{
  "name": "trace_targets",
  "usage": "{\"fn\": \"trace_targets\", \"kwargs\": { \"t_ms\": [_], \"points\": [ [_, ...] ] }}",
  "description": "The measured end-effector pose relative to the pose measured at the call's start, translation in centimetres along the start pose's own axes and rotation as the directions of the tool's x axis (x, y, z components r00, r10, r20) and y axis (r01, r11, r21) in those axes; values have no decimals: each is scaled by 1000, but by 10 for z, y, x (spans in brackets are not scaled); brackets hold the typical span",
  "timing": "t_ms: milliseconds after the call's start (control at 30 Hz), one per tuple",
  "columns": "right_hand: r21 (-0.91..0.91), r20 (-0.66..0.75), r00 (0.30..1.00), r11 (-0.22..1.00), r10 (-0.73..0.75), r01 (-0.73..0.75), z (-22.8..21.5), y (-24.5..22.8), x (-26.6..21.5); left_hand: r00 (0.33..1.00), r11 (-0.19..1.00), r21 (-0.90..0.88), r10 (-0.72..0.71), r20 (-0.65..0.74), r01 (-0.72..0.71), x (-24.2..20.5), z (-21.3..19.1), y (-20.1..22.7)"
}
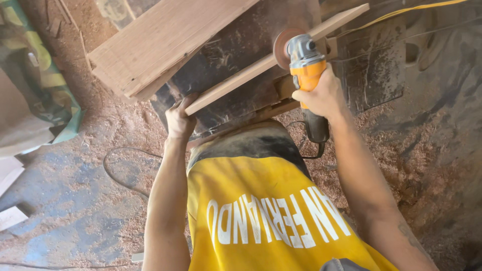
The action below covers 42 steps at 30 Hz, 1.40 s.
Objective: The person uses an angle grinder with a sanding disc to smooth the surface and edges of several wooden planks. They hold each plank with one hand while moving the grinder along its length, then flip the plank to sand the other side before setting it aside.
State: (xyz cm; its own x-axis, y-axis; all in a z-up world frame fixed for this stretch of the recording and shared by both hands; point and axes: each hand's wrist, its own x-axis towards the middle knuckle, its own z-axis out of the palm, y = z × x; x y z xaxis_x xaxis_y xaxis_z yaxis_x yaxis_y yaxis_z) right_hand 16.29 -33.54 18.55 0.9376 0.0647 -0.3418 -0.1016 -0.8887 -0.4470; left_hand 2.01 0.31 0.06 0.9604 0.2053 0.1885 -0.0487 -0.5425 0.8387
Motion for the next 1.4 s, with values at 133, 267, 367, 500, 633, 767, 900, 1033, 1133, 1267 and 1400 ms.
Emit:
{"fn": "trace_targets", "kwargs": {
  "t_ms": [133,267,367,500,633,767,900,1033,1133,1267,1400],
  "points": [
    [-69,57,997,996,-46,50,23,-26,-23,999,1000,-11,-11,-41,11,-2,2,-1],
    [-59,113,983,986,-146,154,45,-53,-45,998,999,-34,-2,-61,0,-2,3,-1],
    [-67,158,969,977,-192,204,64,-76,-61,998,999,-48,4,-69,-8,-3,3,-4],
    [-57,219,955,975,-198,215,82,-106,-77,996,997,-72,35,-81,-41,-6,3,-9],
    [-71,272,942,972,-198,224,89,-126,-86,995,995,-83,42,-91,-49,-9,9,-17],
    [-79,292,925,958,-242,275,97,-140,-94,994,996,-67,49,-94,-55,-10,14,-24],
    [-25,317,914,961,-255,277,105,-150,-104,994,993,-93,71,-89,-79,-11,11,-22],
    [-123,350,918,962,-186,242,104,-148,-105,998,993,-104,43,-55,-48,-8,5,-15],
    [-112,304,941,975,-151,192,92,-127,-99,997,993,-109,35,-75,-43,-7,5,-10],
    [-100,180,979,988,-95,114,60,-74,-78,996,997,-60,34,-87,-40,-7,5,-10],
    [-149,7,997,986,-79,79,16,-16,-45,993,997,-32,73,-89,-76,-2,2,-7]
  ]
}}
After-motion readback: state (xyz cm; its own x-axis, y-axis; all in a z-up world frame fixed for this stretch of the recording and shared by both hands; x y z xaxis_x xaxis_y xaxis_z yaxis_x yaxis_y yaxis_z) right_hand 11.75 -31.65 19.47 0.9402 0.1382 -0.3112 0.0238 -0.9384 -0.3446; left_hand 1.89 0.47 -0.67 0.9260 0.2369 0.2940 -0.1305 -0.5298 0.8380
